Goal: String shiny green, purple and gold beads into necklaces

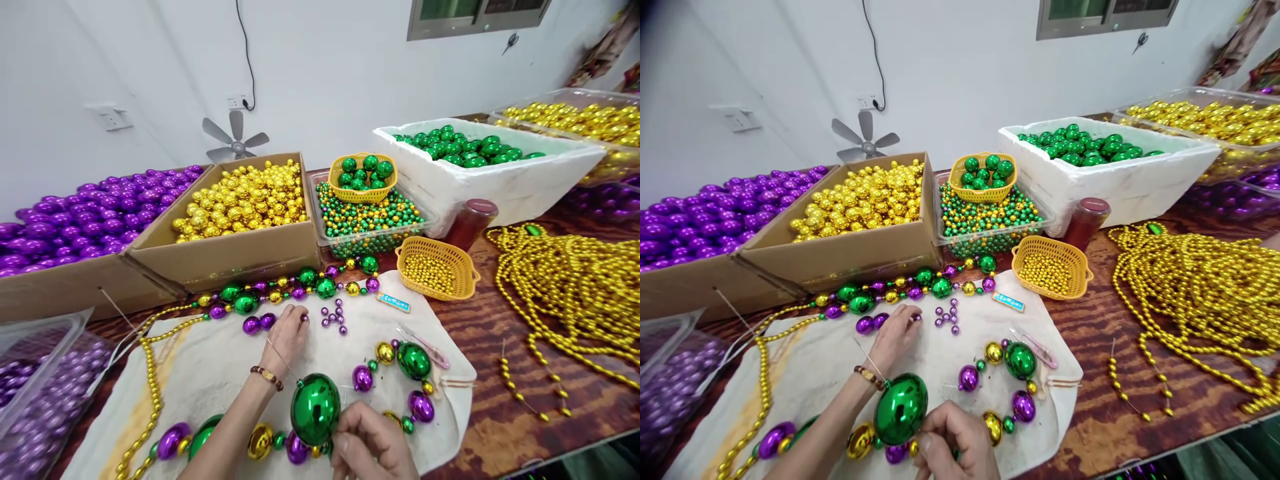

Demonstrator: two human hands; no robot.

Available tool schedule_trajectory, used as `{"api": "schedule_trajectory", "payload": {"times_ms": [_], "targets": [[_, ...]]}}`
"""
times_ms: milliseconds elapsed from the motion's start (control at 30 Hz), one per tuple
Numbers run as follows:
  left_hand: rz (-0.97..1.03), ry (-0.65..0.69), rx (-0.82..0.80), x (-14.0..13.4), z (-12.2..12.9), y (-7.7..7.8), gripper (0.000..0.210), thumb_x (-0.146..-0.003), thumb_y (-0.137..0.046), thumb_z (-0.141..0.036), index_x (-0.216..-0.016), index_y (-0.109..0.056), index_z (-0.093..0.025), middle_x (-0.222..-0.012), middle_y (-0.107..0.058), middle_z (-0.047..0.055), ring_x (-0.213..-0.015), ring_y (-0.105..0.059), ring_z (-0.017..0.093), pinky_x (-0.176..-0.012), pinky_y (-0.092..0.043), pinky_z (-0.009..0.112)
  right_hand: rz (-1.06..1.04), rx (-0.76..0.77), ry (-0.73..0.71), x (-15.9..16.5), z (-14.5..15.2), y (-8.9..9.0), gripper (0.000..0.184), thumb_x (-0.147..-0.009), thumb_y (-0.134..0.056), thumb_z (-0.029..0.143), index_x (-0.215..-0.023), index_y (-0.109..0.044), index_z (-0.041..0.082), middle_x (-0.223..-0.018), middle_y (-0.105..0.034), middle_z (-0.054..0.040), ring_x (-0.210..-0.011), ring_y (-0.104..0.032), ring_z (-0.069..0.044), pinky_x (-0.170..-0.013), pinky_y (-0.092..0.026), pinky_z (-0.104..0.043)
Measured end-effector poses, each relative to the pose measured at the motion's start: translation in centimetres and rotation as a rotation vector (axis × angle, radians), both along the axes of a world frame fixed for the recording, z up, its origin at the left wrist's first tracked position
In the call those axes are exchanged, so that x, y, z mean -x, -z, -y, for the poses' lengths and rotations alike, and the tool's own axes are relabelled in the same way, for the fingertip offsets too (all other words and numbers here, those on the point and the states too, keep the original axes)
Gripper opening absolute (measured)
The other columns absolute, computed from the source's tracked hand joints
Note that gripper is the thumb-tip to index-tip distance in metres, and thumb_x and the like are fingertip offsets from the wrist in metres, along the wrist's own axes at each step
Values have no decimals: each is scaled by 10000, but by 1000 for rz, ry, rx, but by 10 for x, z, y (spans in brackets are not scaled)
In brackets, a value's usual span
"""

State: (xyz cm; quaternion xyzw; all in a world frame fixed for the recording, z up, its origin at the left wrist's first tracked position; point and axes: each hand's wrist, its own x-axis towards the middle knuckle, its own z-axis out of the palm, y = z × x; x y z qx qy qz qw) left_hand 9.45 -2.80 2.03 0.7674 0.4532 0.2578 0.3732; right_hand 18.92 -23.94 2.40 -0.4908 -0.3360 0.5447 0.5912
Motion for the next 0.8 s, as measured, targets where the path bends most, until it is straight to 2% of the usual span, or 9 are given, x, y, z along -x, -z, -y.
{"api": "schedule_trajectory", "payload": {"times_ms": [67,200,300,367,567,800], "targets": [[114,-34,108,1,-1,-2,131,-760,-649,-222,-885,-684,-203,-878,-608,51,-762,-558,187,-741,-411,294,13,-1,6,0,0,0,437,-835,-564,572,-733,-538,147,-583,-621,-29,-458,-575,-99,-465,-380,-176],[355,-70,383,4,2,-15,316,-779,-668,-373,-1026,-677,-177,-939,-672,91,-748,-642,185,-638,-470,272,55,23,55,-3,1,2,473,-832,-551,606,-724,-543,146,-566,-605,-28,-460,-567,-106,-455,-381,-180],[717,-92,727,8,11,-29,314,-790,-698,-321,-1062,-670,-168,-955,-683,88,-762,-657,156,-685,-511,266,83,100,119,-8,0,4,493,-820,-555,629,-728,-558,145,-577,-593,-29,-471,-562,-114,-447,-378,-188],[928,-114,897,11,17,-37,257,-803,-699,-251,-1043,-673,-163,-936,-682,69,-774,-657,144,-724,-530,269,95,146,147,-12,-1,5,505,-802,-569,646,-721,-568,147,-571,-572,-16,-460,-542,-110,-447,-371,-197],[1122,-183,1056,14,31,-47,187,-851,-647,-186,-1034,-659,-149,-864,-682,45,-752,-660,137,-746,-560,285,135,170,133,-15,-3,5,533,-774,-578,680,-708,-564,151,-551,-554,-1,-439,-519,-102,-446,-357,-199],[1215,-256,1191,18,35,-49,90,-870,-633,-201,-920,-640,-127,-809,-691,41,-720,-666,128,-733,-570,279,149,177,117,-10,-4,6,526,-780,-585,664,-703,-562,145,-545,-546,1,-424,-513,-95,-434,-343,-188]]}}
